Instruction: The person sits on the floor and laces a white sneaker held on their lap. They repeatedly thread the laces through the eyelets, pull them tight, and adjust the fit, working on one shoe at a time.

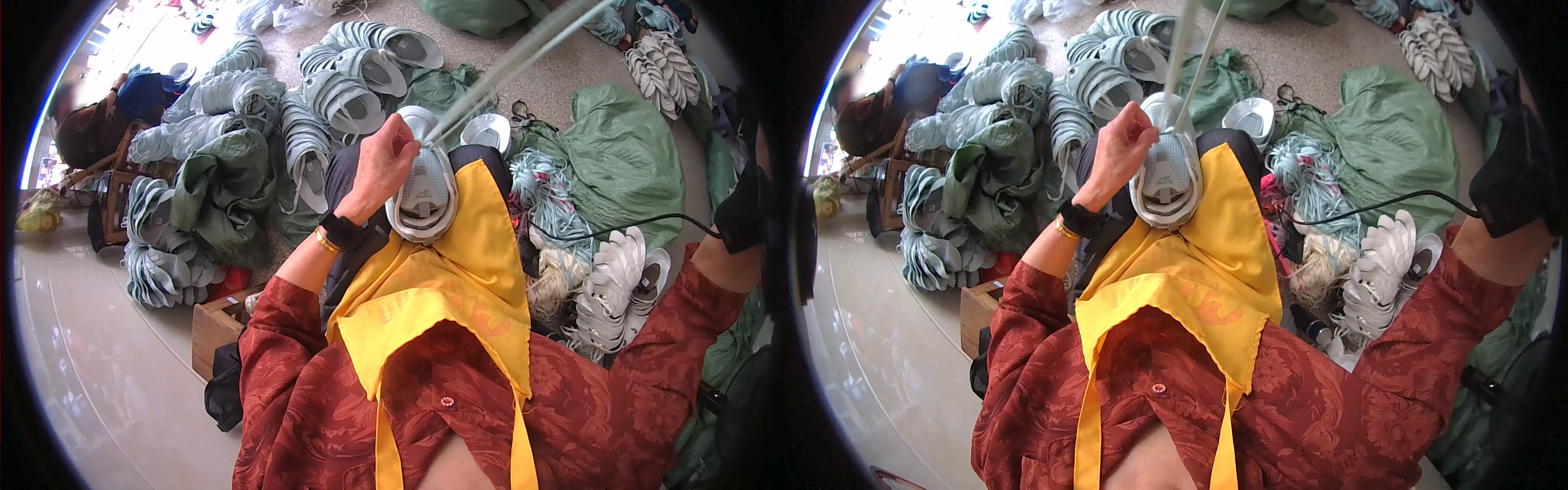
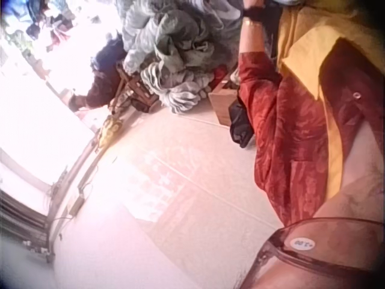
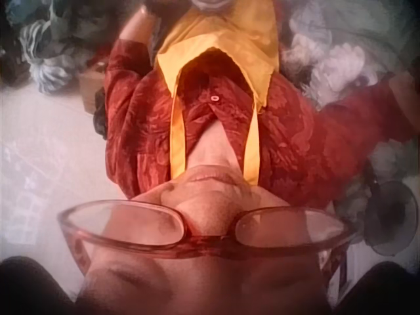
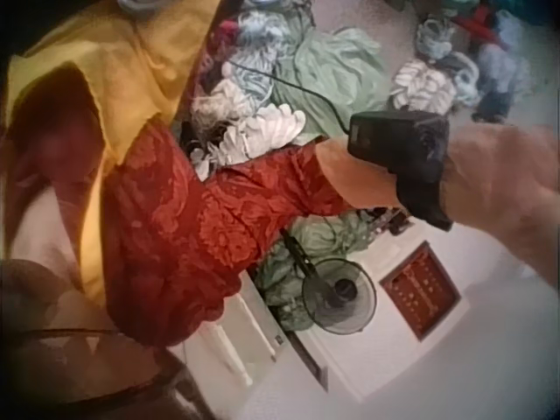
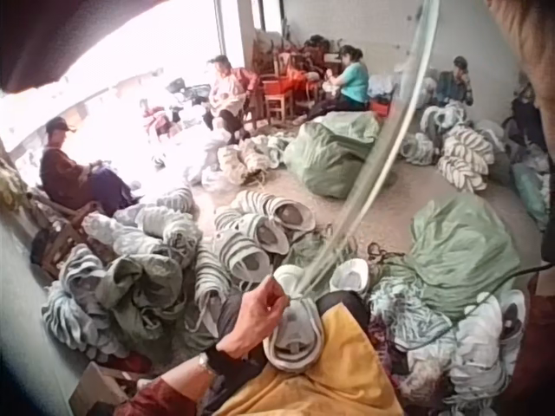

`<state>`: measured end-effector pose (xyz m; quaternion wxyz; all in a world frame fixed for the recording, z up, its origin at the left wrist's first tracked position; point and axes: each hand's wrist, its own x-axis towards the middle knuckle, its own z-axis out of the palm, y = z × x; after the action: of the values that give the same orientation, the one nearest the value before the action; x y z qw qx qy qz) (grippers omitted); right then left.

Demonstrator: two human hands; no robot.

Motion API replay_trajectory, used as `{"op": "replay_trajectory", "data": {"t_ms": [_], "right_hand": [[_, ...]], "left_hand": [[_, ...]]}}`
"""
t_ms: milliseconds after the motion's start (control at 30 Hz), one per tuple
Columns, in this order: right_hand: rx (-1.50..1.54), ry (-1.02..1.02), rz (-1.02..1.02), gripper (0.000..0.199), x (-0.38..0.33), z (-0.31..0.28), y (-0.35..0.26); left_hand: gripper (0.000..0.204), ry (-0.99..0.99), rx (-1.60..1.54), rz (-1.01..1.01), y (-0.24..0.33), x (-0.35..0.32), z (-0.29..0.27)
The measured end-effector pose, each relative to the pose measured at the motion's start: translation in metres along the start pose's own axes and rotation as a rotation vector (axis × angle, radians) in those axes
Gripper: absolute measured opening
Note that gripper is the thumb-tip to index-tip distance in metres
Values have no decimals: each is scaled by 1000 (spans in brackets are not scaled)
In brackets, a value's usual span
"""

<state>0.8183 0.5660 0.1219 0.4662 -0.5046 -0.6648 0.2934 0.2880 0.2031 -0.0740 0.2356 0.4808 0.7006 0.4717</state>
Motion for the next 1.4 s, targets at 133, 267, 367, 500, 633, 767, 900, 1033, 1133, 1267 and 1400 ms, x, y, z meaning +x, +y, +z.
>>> {"op": "replay_trajectory", "data": {"t_ms": [133, 267, 367, 500, 633, 767, 900, 1033, 1133, 1267, 1400], "right_hand": [[17, 21, 14, 16, -3, -4, 9], [57, 18, -28, 17, -6, 4, -5], [116, -23, -115, 17, -6, 23, -50], [224, -162, -229, 18, -33, 67, -121], [184, -405, -62, 18, -101, 151, -99], [-6, -673, 100, 16, -189, 238, -33], [60, -819, 137, 24, -252, 317, -25], [29, -846, -261, 33, -268, 358, -25], [23, -858, -371, 19, -269, 357, -25], [-5, -911, -350, 8, -275, 340, -36], [-58, -895, -424, 7, -278, 325, -34]], "left_hand": [[14, -6, 6, 30, 3, -5, 5], [20, -52, -93, 136, 13, -9, 10], [25, -130, -116, 70, 17, -11, 2], [26, -69, -1, 43, 34, -20, -27], [25, -122, -78, -25, 18, -36, -64], [22, -47, -213, -142, 19, -53, -94], [20, 71, -346, -223, 31, -67, -127], [16, 170, -439, -252, 7, -74, -166], [22, 330, -355, -366, -6, -85, -189], [29, 442, -107, -462, -45, -107, -222], [31, 466, 659, -504, -86, -114, -226]]}}
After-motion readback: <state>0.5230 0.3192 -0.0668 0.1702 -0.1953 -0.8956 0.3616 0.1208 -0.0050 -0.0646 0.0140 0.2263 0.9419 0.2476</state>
